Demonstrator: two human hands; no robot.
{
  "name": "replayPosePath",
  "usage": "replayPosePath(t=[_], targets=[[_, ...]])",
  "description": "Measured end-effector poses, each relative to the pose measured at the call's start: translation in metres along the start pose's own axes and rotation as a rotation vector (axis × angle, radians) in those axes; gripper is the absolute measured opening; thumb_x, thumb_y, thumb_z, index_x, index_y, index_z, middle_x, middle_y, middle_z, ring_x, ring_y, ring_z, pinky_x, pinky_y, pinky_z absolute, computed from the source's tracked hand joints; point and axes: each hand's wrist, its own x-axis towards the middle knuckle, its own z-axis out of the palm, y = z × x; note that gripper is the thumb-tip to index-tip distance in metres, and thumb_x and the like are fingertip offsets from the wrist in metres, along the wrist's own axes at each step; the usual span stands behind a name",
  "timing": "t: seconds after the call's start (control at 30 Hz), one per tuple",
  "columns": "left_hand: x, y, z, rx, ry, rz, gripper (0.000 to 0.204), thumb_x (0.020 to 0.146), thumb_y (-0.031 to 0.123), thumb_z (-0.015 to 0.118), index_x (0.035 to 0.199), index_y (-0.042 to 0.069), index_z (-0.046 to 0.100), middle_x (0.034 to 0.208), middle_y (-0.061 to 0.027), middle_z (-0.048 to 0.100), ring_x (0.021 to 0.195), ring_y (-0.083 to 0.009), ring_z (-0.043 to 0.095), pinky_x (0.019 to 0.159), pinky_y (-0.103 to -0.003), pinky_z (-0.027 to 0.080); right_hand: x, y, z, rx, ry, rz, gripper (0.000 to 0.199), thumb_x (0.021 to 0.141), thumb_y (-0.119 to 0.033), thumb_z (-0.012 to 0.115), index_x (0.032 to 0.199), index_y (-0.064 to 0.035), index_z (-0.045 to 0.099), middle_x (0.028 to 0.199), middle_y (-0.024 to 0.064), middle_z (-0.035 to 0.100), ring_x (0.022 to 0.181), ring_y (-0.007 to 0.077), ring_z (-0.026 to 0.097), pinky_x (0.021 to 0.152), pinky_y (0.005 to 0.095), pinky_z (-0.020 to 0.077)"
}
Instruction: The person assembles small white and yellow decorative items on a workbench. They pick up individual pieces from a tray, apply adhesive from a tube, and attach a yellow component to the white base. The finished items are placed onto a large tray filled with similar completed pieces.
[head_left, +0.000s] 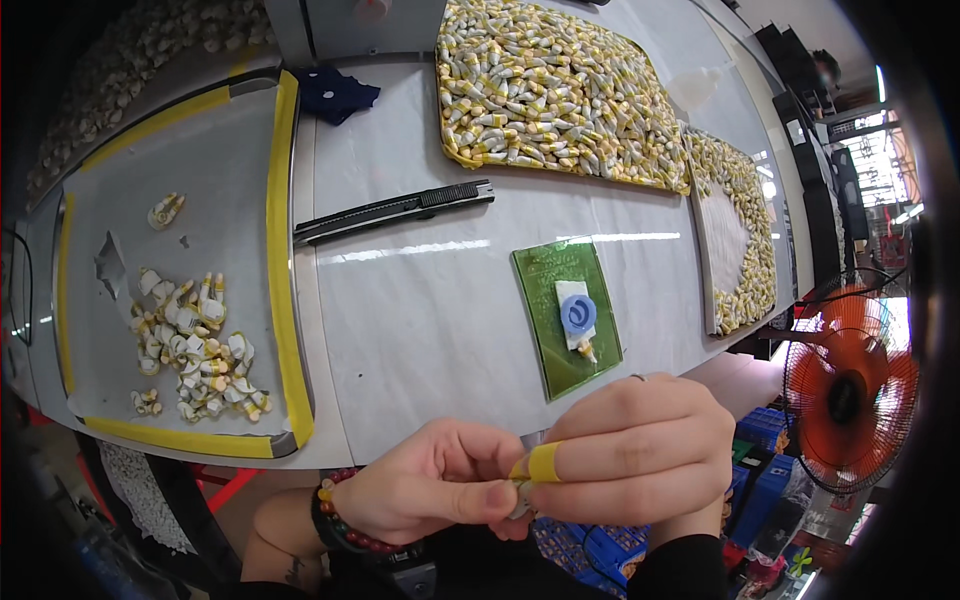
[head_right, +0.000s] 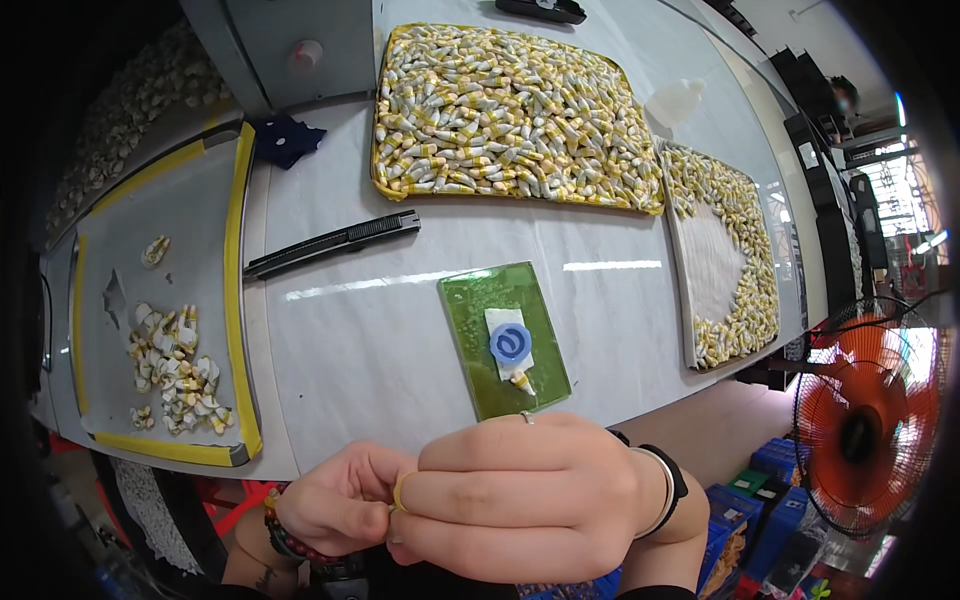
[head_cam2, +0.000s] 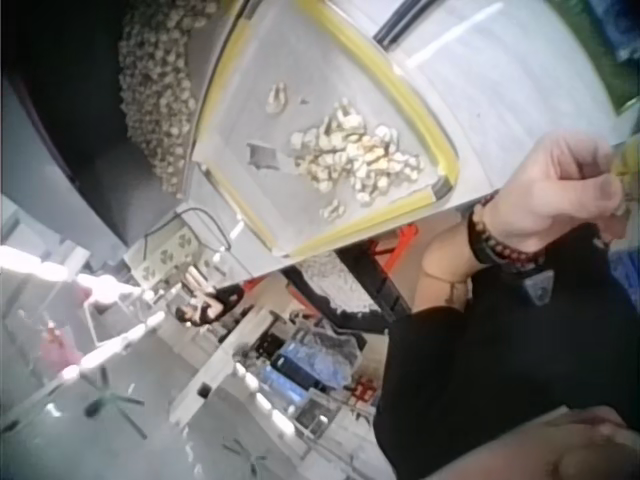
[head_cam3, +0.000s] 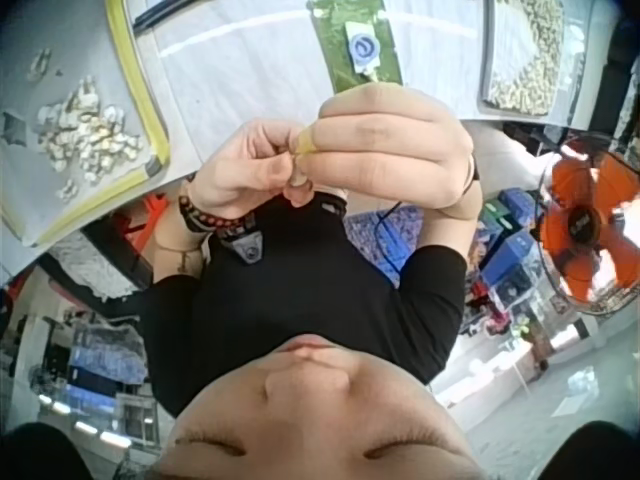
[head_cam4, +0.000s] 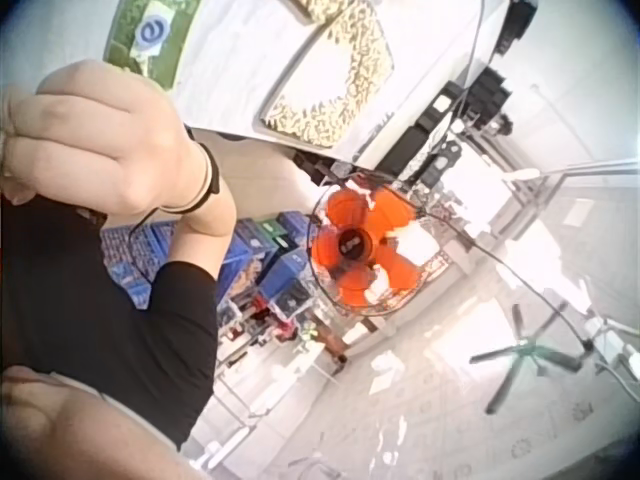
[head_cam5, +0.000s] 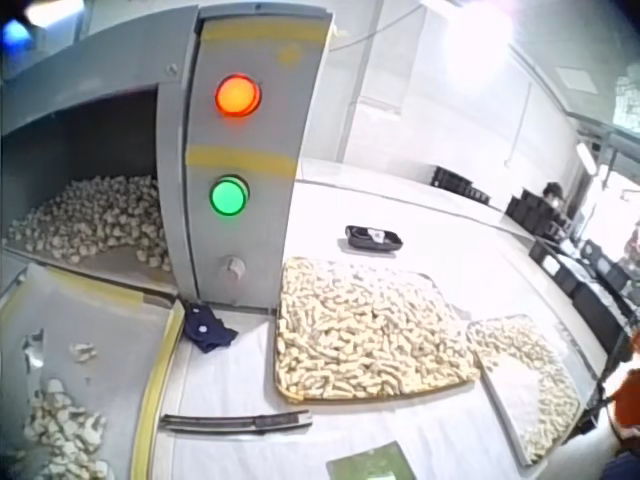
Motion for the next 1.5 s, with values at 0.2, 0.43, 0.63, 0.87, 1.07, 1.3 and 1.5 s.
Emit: replayPosePath(t=[0.2,0.43,0.63,0.87,1.07,1.3,1.5], targets=[[0.0,0.006,0.01,0.116,0.041,0.053,0.023,0.089,0.013,0.064,0.104,-0.003,0.057,0.093,-0.0064,0.063,0.088,-0.0111,0.062,0.081,-0.023,0.049,0.003,-0.018,-0.01,-0.052,-0.093,0.133,0.005,0.075,-0.005,0.065,0.074,-0.0053,0.07,0.08,0.0061,0.068,0.067,0.0168,0.064,0.057,0.0237,0.0531],[0.0,0.011,0.025,0.832,0.182,0.453,0.027,0.074,0.003,0.076,0.096,-0.005,0.063,0.089,-0.012,0.065,0.08,-0.0177,0.062,0.072,-0.027,0.046,-0.004,-0.027,-0.007,-0.014,0.068,0.245,0.009,0.08,-0.01,0.064,0.079,-0.004,0.069,0.078,0.0081,0.065,0.067,0.0205,0.062,0.061,0.0279,0.0546],[0.0,0.014,0.021,1.147,0.166,0.612,0.028,0.071,0.007,0.08,0.094,-0.002,0.067,0.079,-0.0091,0.065,0.068,-0.0178,0.062,0.062,-0.025,0.047,-0.011,-0.022,-0.014,-0.126,-0.065,0.018,0.01,0.074,-0.004,0.069,0.083,-0.0044,0.068,0.082,0.006,0.065,0.071,0.0188,0.062,0.07,0.0322,0.0548],[0.001,0.017,0.024,1.242,0.171,0.602,0.031,0.067,0.007,0.083,0.089,-0.006,0.067,0.078,-0.0136,0.067,0.068,-0.0192,0.064,0.061,-0.026,0.047,-0.013,-0.03,-0.019,-0.166,-0.127,0.035,0.011,0.073,-0.005,0.07,0.084,-0.0065,0.068,0.085,0.0047,0.065,0.074,0.0164,0.061,0.072,0.0349,0.0542],[-0.004,0.014,0.022,1.203,0.2,0.666,0.031,0.063,0.008,0.086,0.083,-0.006,0.066,0.074,-0.0132,0.066,0.066,-0.019,0.064,0.057,-0.026,0.05,0.0,-0.029,-0.052,-0.494,0.044,-0.07,0.011,0.074,-0.004,0.07,0.084,-0.0034,0.066,0.089,0.0064,0.065,0.078,0.0172,0.061,0.074,0.0308,0.0514],[-0.012,0.012,0.013,1.034,0.182,0.681,0.037,0.058,0.009,0.088,0.081,-0.006,0.065,0.072,-0.0138,0.065,0.065,-0.0204,0.065,0.056,-0.027,0.052,-0.014,0.05,-0.17,-0.978,0.175,0.627,0.02,0.077,-0.007,0.069,0.096,-0.0016,0.064,0.095,0.0084,0.064,0.086,0.0167,0.059,0.077,0.0301,0.0473],[-0.01,0.018,0.013,1.154,0.13,0.647,0.038,0.056,0.009,0.089,0.081,-0.007,0.065,0.071,-0.0134,0.065,0.064,-0.0209,0.065,0.055,-0.029,0.052,-0.071,0.137,-0.21,-0.606,-0.103,0.926,0.02,0.073,-0.012,0.072,0.087,0.0006,0.064,0.081,0.006,0.063,0.078,0.0146,0.058,0.068,0.0272,0.046]])
